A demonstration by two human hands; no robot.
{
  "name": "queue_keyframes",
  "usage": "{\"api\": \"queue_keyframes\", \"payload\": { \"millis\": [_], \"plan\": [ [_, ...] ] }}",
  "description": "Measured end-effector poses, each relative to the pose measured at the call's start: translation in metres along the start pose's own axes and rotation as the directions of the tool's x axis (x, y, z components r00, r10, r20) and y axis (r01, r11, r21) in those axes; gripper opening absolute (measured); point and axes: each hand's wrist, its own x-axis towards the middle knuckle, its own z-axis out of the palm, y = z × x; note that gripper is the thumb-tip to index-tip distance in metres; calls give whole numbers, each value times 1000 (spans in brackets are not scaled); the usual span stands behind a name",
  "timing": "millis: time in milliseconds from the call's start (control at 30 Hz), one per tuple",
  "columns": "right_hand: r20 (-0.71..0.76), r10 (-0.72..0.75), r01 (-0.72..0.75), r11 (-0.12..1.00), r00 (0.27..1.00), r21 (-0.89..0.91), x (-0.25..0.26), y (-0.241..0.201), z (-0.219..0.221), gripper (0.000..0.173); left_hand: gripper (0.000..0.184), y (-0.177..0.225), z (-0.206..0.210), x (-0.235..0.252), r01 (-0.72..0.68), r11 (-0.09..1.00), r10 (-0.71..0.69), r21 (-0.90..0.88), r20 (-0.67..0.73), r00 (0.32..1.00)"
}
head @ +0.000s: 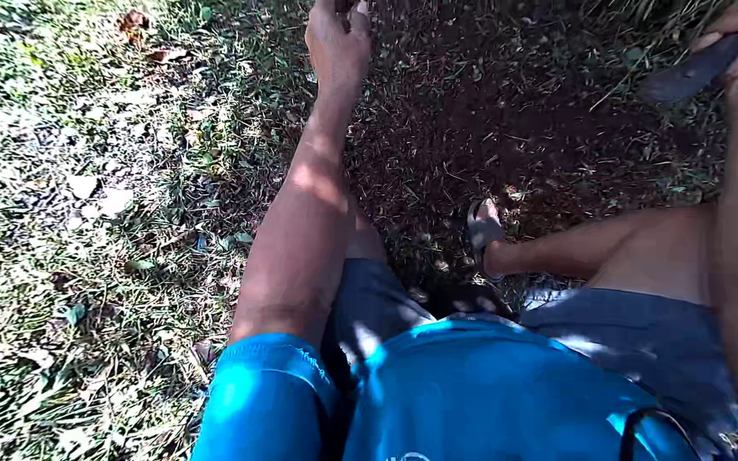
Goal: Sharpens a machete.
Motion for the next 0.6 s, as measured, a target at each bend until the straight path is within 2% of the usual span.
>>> {"api": "queue_keyframes", "payload": {
  "millis": [100,167,200,233,267,300,333,367,433,500,600],
  "plan": [
    [-39,163,-166,984,986,-72,-33,93,55,16,39,2,0,-3,-31,999,32,31,-23,999],
    [-54,355,-358,906,933,-225,-65,184,55,17,40,2,-4,-6,-39,996,41,78,-26,999],
    [-65,474,-462,806,878,-369,-85,230,45,19,41,1,-8,-7,-44,994,47,105,-25,999],
    [-73,602,-537,643,795,-546,-106,270,29,20,41,0,-10,-8,-46,991,50,127,-25,998],
    [-74,722,-528,427,688,-734,-124,301,12,22,41,-2,-13,-8,-45,989,49,141,-26,998],
    [-88,810,-429,211,580,-878,-138,319,2,25,41,-3,-15,-8,-44,987,48,157,-24,999],
    [-116,853,-315,59,509,-947,-148,326,0,25,42,-4,-17,-8,-51,984,56,170,-25,998],
    [-112,869,-237,6,482,-971,-153,327,1,24,42,-6,-19,-7,-65,982,71,177,-29,997],
    [-32,858,-148,52,513,-988,-147,329,3,25,42,-11,-22,-6,-82,980,87,181,-21,996],
    [46,817,-96,123,575,-988,-131,321,14,34,40,-14,-21,-5,-108,976,115,187,-24,993],
    [127,687,-188,364,716,-912,-114,298,35,41,37,-11,-22,-7,-132,967,143,216,-32,989]
  ]
}}
